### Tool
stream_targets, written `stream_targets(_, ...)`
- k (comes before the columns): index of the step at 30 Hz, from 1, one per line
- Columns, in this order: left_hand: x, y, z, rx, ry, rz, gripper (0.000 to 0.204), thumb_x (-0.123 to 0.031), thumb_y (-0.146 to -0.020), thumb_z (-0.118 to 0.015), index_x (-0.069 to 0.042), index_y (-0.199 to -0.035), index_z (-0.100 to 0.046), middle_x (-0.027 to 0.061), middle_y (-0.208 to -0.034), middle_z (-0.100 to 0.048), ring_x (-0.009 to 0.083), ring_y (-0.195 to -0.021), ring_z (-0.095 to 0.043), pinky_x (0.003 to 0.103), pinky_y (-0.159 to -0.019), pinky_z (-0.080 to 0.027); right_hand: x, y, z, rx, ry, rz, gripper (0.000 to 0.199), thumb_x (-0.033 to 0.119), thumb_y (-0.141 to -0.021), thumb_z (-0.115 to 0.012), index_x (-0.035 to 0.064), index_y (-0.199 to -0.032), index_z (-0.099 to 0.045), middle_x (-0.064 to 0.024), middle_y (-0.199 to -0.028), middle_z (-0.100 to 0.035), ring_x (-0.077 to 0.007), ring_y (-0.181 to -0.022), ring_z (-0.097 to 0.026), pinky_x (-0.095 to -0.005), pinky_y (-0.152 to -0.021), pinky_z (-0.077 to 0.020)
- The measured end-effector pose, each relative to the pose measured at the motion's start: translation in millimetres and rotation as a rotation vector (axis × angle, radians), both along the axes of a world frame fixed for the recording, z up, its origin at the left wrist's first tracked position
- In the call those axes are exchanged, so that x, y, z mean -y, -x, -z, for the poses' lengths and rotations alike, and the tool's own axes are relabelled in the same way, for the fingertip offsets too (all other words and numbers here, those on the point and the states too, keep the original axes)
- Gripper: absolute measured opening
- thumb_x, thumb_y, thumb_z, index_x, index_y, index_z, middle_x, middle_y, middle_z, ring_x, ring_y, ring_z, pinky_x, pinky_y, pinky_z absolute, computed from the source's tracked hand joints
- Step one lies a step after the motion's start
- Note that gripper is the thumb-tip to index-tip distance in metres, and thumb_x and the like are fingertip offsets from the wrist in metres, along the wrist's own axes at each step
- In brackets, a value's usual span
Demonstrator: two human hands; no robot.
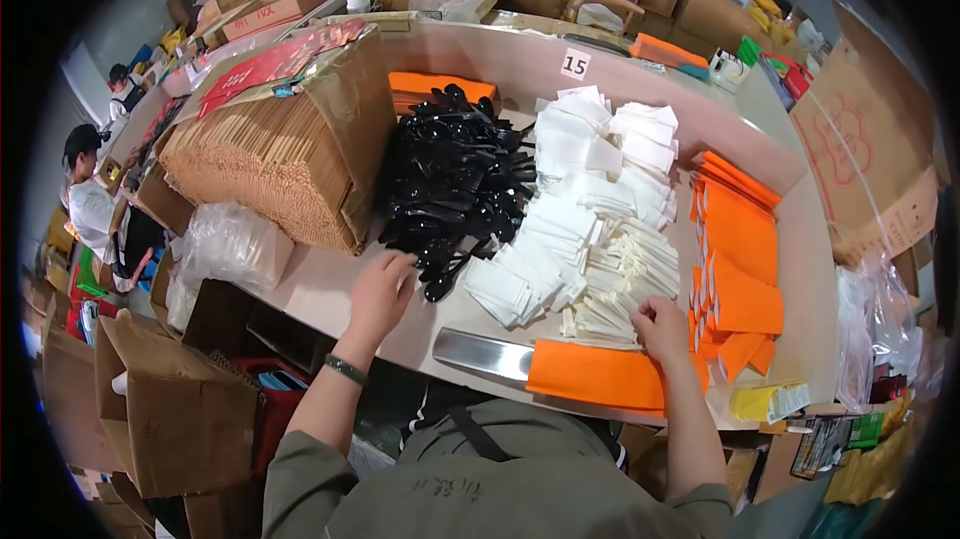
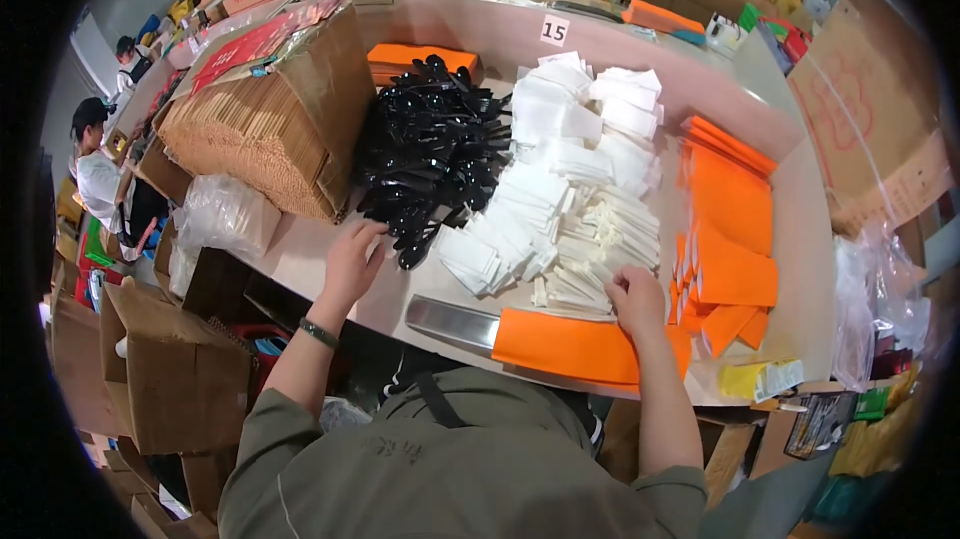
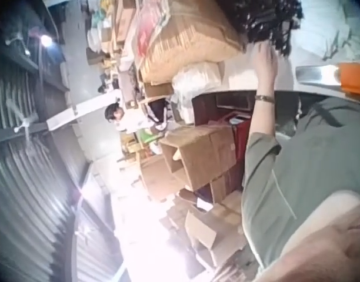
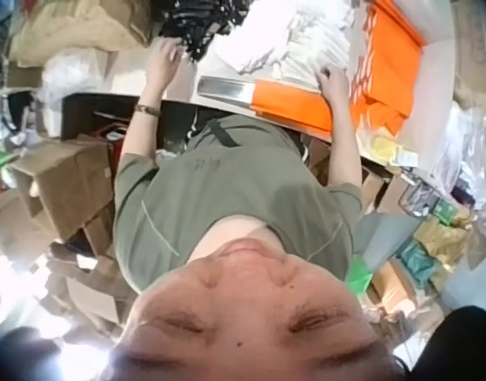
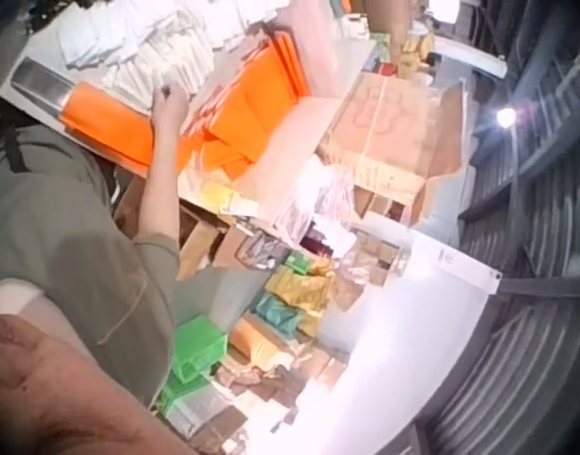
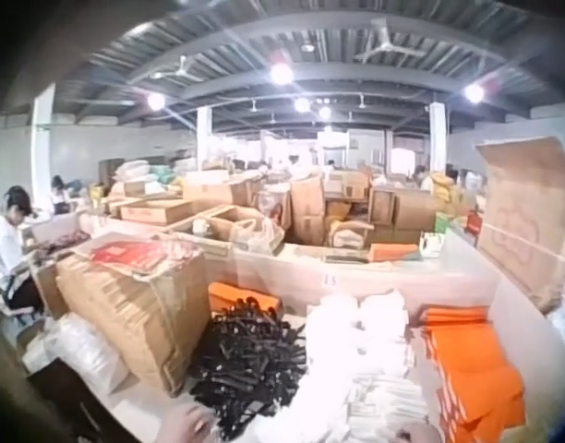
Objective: Manually packaging sets of disposable cutlery and sleeves at a factory workstation.
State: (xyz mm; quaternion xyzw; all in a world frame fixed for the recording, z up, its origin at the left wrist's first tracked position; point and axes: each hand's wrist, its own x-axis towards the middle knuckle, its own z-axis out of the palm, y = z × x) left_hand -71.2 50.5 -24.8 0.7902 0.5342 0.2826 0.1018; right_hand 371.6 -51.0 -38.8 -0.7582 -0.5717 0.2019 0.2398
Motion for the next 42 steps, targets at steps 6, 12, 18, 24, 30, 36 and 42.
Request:
stream_targets(6, -96.8, -18.2, -4.1, -0.121, -0.078, -0.038, 0.026, -0.009, -0.082, -0.071, -0.007, -0.107, -0.064, 0.0109, -0.104, -0.062, 0.0326, -0.094, -0.063, 0.041, -0.080, -0.053, -0.9, 6.2, -14.3, 0.280, -0.210, -0.055, 0.013, 0.010, -0.083, -0.063, -0.0007, -0.090, -0.062, -0.0166, -0.085, -0.063, -0.0345, -0.082, -0.062, -0.0422, -0.073, -0.0487)
stream_targets(12, -104.6, -18.6, -18.1, -0.268, -0.185, 0.157, 0.014, -0.014, -0.080, -0.073, -0.009, -0.093, -0.069, 0.0070, -0.087, -0.063, 0.0282, -0.085, -0.063, 0.040, -0.074, -0.052, -20.1, 23.9, -22.2, 0.287, -0.200, -0.083, 0.014, 0.006, -0.086, -0.060, 0.0009, -0.099, -0.060, -0.0187, -0.089, -0.060, -0.0381, -0.087, -0.059, -0.0449, -0.076, -0.0470)
stream_targets(18, -63.4, -21.1, -20.6, 0.010, -0.111, 0.101, 0.016, -0.012, -0.086, -0.070, -0.010, -0.101, -0.070, 0.0064, -0.091, -0.065, 0.0282, -0.079, -0.064, 0.038, -0.067, -0.052, -42.1, 57.6, -35.3, 0.487, -0.001, -0.088, 0.013, 0.006, -0.083, -0.063, 0.0029, -0.096, -0.066, -0.0156, -0.084, -0.062, -0.0363, -0.084, -0.060, -0.0441, -0.074, -0.0492)
stream_targets(24, 3.6, -39.6, 15.2, 0.313, 0.163, 0.094, 0.015, -0.004, -0.092, -0.064, 0.000, -0.106, -0.067, 0.0110, -0.084, -0.059, 0.0229, -0.068, -0.059, 0.029, -0.062, -0.046, -77.3, 165.2, -19.8, 0.239, -0.225, -0.663, 0.008, 0.012, -0.082, -0.065, 0.0054, -0.079, -0.061, -0.0100, -0.081, -0.061, -0.0311, -0.080, -0.062, -0.0427, -0.069, -0.0512)
stream_targets(30, 43.3, -11.4, 35.3, 0.569, 0.296, -0.099, 0.016, -0.003, -0.093, -0.064, 0.001, -0.107, -0.070, 0.0053, -0.081, -0.061, 0.0126, -0.073, -0.055, 0.025, -0.066, -0.044, -95.3, 175.3, -12.4, 0.261, -0.092, -0.669, 0.012, 0.015, -0.085, -0.062, 0.0049, -0.078, -0.061, -0.0119, -0.080, -0.060, -0.0319, -0.078, -0.062, -0.0438, -0.068, -0.0518)
stream_targets(36, 61.6, 7.8, 20.6, 0.528, 0.299, -0.110, 0.019, -0.003, -0.094, -0.063, 0.001, -0.112, -0.068, 0.0034, -0.079, -0.056, 0.0108, -0.072, -0.050, 0.024, -0.068, -0.041, -26.2, 183.9, -29.9, 0.136, 0.221, -0.827, 0.014, 0.016, -0.085, -0.061, 0.0035, -0.079, -0.062, -0.0139, -0.083, -0.062, -0.0341, -0.082, -0.063, -0.0448, -0.071, -0.0513)
stream_targets(42, 69.8, -19.3, 18.0, 0.636, 0.363, -0.026, 0.010, -0.007, -0.096, -0.064, 0.001, -0.102, -0.063, -0.0005, -0.085, -0.057, 0.0071, -0.076, -0.049, 0.023, -0.069, -0.042, -9.0, 200.3, -29.2, -0.086, 0.134, -0.685, 0.014, 0.015, -0.086, -0.064, 0.0030, -0.081, -0.061, -0.0155, -0.086, -0.061, -0.0360, -0.086, -0.062, -0.0445, -0.073, -0.0510)
